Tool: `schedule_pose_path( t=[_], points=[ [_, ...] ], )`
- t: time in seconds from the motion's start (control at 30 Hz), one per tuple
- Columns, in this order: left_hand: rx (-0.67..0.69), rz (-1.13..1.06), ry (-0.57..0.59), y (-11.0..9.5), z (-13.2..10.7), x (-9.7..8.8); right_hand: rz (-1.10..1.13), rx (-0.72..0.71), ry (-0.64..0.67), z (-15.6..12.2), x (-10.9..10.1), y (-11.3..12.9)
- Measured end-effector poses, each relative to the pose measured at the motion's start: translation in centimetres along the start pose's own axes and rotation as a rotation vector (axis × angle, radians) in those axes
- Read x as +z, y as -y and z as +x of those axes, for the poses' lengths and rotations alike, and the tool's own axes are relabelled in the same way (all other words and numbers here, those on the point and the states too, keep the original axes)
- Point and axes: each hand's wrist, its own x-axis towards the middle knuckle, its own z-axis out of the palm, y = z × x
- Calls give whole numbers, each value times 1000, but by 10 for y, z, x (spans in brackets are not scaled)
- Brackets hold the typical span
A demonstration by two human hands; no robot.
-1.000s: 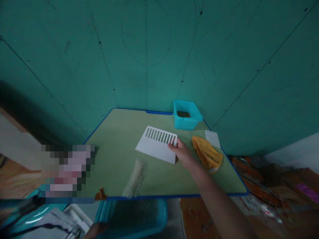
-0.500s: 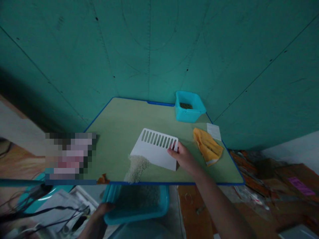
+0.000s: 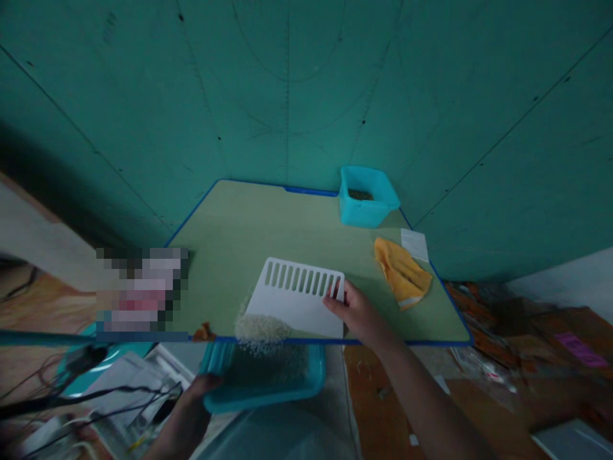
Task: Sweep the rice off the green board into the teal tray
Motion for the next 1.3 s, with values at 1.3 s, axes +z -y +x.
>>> schedule_pose_path(
  t=[1.3],
  points=[
    [-20,-85,68,2,0,-9,16,-191,-46,96,14,29]
  ],
)
